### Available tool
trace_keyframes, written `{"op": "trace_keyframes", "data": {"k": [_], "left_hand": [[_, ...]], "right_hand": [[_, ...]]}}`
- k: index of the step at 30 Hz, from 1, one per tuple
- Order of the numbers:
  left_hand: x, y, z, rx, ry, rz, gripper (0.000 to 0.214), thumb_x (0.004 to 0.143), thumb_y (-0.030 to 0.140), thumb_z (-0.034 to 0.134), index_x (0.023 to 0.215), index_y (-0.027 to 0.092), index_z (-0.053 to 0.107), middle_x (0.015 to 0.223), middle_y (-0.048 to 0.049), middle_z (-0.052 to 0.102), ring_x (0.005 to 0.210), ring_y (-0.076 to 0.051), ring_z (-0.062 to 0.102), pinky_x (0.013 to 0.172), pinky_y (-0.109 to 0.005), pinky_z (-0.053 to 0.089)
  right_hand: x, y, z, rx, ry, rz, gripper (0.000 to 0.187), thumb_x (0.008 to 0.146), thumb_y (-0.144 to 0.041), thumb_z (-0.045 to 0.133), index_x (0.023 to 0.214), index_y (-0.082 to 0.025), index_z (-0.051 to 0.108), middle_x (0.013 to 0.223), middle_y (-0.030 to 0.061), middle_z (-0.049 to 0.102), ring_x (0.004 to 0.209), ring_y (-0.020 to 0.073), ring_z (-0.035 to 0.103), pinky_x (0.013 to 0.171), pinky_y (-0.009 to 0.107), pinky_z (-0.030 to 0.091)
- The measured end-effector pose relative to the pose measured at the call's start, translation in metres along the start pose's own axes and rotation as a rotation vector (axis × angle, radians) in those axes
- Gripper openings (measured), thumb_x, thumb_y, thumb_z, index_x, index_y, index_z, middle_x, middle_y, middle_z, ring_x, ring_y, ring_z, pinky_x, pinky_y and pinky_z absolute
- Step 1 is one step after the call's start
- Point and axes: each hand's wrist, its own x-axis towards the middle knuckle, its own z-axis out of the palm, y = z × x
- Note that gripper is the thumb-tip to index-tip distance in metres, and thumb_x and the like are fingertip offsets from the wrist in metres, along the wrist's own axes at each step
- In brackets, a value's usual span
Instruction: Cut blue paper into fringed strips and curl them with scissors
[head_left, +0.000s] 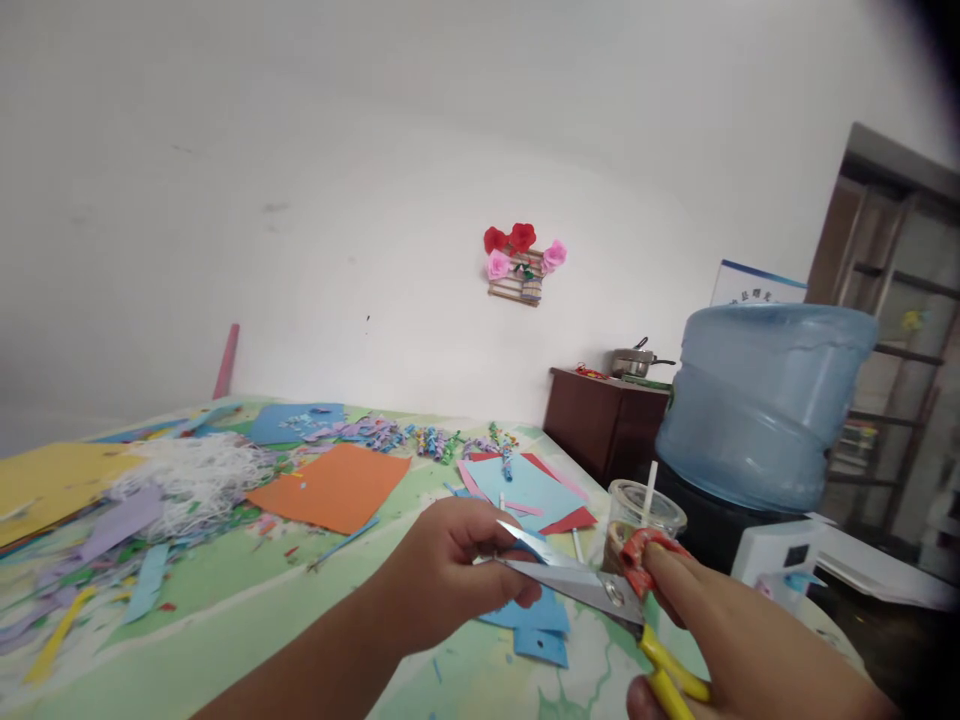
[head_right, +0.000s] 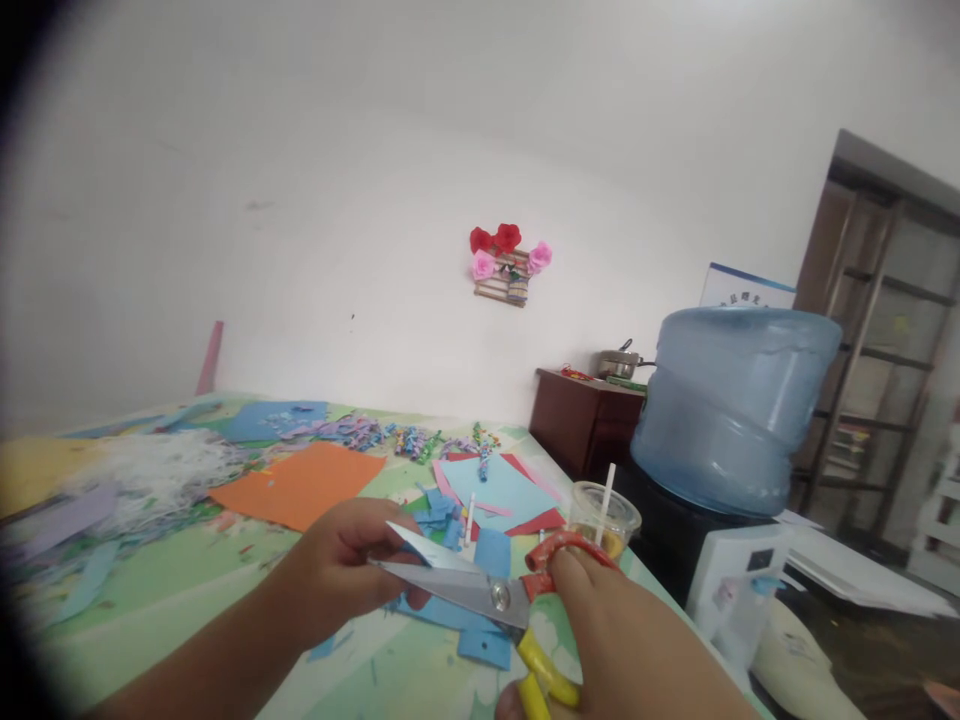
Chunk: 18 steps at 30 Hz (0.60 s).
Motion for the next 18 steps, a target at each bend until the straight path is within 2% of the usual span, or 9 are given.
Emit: {"op": "trace_keyframes", "data": {"k": [4,7,11,18], "left_hand": [[-0.002,-0.001,0.000,-0.068,0.003,-0.010,0.018,0.056,0.004,0.052,0.053,0.015,0.066,0.049,0.0034,0.055,0.044,-0.006,0.041,0.042,-0.017,0.030],[-0.002,-0.002,-0.001,-0.121,0.005,0.004,0.016,0.056,0.005,0.052,0.053,0.015,0.065,0.049,0.0034,0.056,0.044,-0.006,0.041,0.041,-0.017,0.029],[0.000,-0.003,-0.001,-0.112,0.015,0.029,0.016,0.056,0.005,0.052,0.051,0.014,0.065,0.048,0.0034,0.055,0.042,-0.005,0.039,0.040,-0.016,0.028],[0.007,-0.007,0.003,-0.113,0.073,-0.045,0.015,0.059,0.009,0.050,0.048,0.014,0.060,0.044,0.0030,0.056,0.043,-0.006,0.046,0.043,-0.016,0.034]], "right_hand": [[0.002,-0.002,-0.002,-0.020,0.031,-0.052,0.042,0.063,-0.037,0.058,0.097,-0.013,0.053,0.090,0.0132,0.065,0.075,0.0269,0.062,0.059,0.034,0.051],[0.001,0.001,-0.001,-0.043,0.017,-0.012,0.041,0.063,-0.039,0.057,0.095,-0.015,0.052,0.086,0.0122,0.065,0.071,0.0267,0.062,0.055,0.035,0.050],[0.001,0.008,0.005,-0.097,0.034,-0.015,0.043,0.064,-0.040,0.057,0.099,-0.016,0.051,0.097,0.0155,0.063,0.080,0.0300,0.061,0.060,0.038,0.051],[0.014,0.002,0.002,-0.015,-0.059,0.094,0.035,0.060,-0.032,0.059,0.089,-0.012,0.057,0.091,0.0168,0.065,0.077,0.0315,0.062,0.062,0.041,0.050]]}}
